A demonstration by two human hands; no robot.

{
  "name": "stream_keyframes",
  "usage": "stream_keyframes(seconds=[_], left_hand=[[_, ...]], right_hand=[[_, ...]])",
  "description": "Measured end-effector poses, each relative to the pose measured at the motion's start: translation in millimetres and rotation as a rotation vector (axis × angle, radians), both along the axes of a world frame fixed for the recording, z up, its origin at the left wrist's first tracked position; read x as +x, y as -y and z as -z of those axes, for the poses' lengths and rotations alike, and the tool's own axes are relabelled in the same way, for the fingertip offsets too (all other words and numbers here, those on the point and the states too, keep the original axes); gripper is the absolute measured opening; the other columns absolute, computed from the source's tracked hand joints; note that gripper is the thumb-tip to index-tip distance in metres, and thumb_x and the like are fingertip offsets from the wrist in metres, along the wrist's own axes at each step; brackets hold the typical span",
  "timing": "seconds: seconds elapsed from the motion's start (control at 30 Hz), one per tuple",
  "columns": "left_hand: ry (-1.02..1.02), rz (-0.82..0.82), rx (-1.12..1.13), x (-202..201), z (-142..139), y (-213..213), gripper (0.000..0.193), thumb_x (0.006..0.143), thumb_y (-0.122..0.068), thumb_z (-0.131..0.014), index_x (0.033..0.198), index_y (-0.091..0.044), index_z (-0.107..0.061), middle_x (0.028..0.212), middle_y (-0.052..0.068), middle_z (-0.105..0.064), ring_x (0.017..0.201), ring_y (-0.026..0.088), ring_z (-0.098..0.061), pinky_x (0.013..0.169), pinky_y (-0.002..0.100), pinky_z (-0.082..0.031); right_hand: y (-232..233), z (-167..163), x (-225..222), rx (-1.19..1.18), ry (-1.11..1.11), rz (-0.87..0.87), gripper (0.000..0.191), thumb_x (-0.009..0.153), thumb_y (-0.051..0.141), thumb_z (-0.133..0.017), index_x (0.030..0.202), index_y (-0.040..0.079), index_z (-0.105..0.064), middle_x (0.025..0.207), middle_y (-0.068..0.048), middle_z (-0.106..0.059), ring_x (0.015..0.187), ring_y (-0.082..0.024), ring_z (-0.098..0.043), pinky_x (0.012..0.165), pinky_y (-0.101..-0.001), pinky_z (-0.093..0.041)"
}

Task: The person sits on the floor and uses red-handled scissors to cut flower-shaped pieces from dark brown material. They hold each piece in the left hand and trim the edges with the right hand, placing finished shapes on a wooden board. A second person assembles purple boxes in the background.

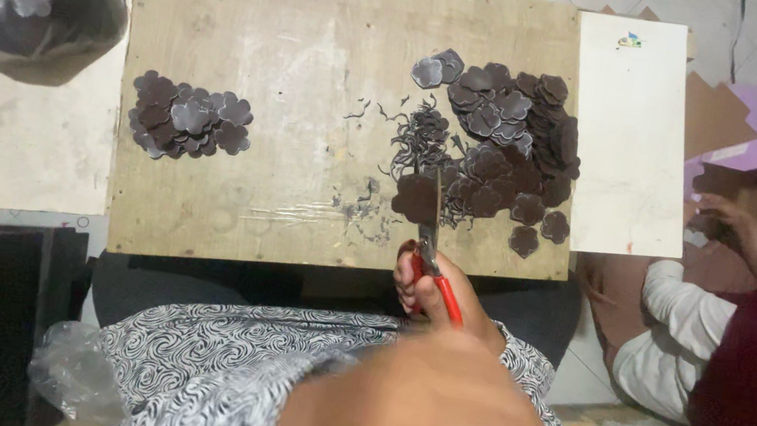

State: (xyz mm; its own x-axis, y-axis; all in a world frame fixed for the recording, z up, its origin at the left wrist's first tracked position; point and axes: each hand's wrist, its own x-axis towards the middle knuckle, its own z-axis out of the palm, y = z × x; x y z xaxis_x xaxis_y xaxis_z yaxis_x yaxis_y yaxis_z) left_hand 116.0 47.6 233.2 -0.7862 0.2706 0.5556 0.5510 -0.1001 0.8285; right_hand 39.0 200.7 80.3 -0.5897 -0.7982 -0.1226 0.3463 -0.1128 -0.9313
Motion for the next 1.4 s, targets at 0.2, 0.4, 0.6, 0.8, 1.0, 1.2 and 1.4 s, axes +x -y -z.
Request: stream_keyframes(seconds=[0.2,0.4,0.6,0.8,1.0,1.2,1.4], left_hand=[[0.407,-0.748,-0.152,-43.8,57.6,51.4,0.028,0.088,-0.011,-0.079,0.11,-0.004,-0.064,0.099,0.006,-0.068,0.091,0.015,-0.065,0.076,0.027,-0.053],[0.704,-0.396,0.201,-52.5,87.6,50.0,0.017,0.093,-0.011,-0.074,0.105,-0.002,-0.066,0.093,0.001,-0.071,0.083,0.004,-0.064,0.072,0.02,-0.054],[0.738,-0.298,0.261,-54.3,94.3,53.7,0.011,0.095,-0.008,-0.073,0.1,0.0,-0.068,0.087,0.002,-0.072,0.076,0.005,-0.063,0.069,0.021,-0.052],[0.752,-0.273,0.285,-55.4,95.5,54.7,0.009,0.095,-0.007,-0.069,0.098,0.001,-0.068,0.086,0.004,-0.073,0.076,0.007,-0.066,0.067,0.023,-0.054],[0.772,-0.284,0.287,-57.5,96.0,53.6,0.01,0.095,-0.006,-0.068,0.101,0.002,-0.067,0.087,0.005,-0.073,0.078,0.008,-0.067,0.069,0.024,-0.055],[0.772,-0.252,0.367,-58.2,100.9,50.6,0.013,0.095,-0.005,-0.066,0.106,0.0,-0.064,0.091,0.004,-0.071,0.08,0.009,-0.068,0.071,0.025,-0.056],[0.81,-0.165,0.361,-57.7,105.1,55.0,0.009,0.098,-0.006,-0.066,0.103,0.001,-0.064,0.088,0.006,-0.072,0.079,0.01,-0.067,0.071,0.026,-0.056]], right_hand=[[-3.1,-20.7,4.7,0.04,-0.073,0.01,0.059,0.099,0.064,-0.058,0.102,0.007,-0.049,0.088,0.001,-0.043,0.077,-0.008,-0.04,0.068,-0.0232,-0.039],[0.6,-25.4,3.6,0.107,-0.139,-0.028,0.06,0.101,0.065,-0.057,0.1,0.006,-0.049,0.086,0.0,-0.044,0.075,-0.009,-0.041,0.068,-0.024,-0.04],[0.8,-19.2,2.4,0.108,-0.151,-0.024,0.067,0.097,0.068,-0.057,0.114,0.003,-0.05,0.096,-0.001,-0.048,0.083,-0.009,-0.047,0.074,-0.0246,-0.046],[1.7,-14.6,2.4,0.092,-0.145,-0.008,0.073,0.099,0.066,-0.055,0.131,0.001,-0.047,0.099,0.0,-0.048,0.086,-0.009,-0.048,0.076,-0.0239,-0.047],[2.6,-14.5,2.3,0.042,-0.115,-0.002,0.079,0.102,0.061,-0.054,0.149,-0.001,-0.039,0.096,0.001,-0.044,0.081,-0.008,-0.044,0.072,-0.0237,-0.043],[1.6,-12.4,1.3,0.057,-0.145,-0.019,0.072,0.102,0.064,-0.052,0.135,0.001,-0.045,0.098,-0.001,-0.047,0.083,-0.01,-0.046,0.074,-0.0252,-0.045],[0.8,-14.3,0.6,0.102,-0.179,-0.049,0.071,0.098,0.073,-0.049,0.118,0.005,-0.051,0.1,-0.003,-0.05,0.089,-0.011,-0.051,0.08,-0.0272,-0.049]])
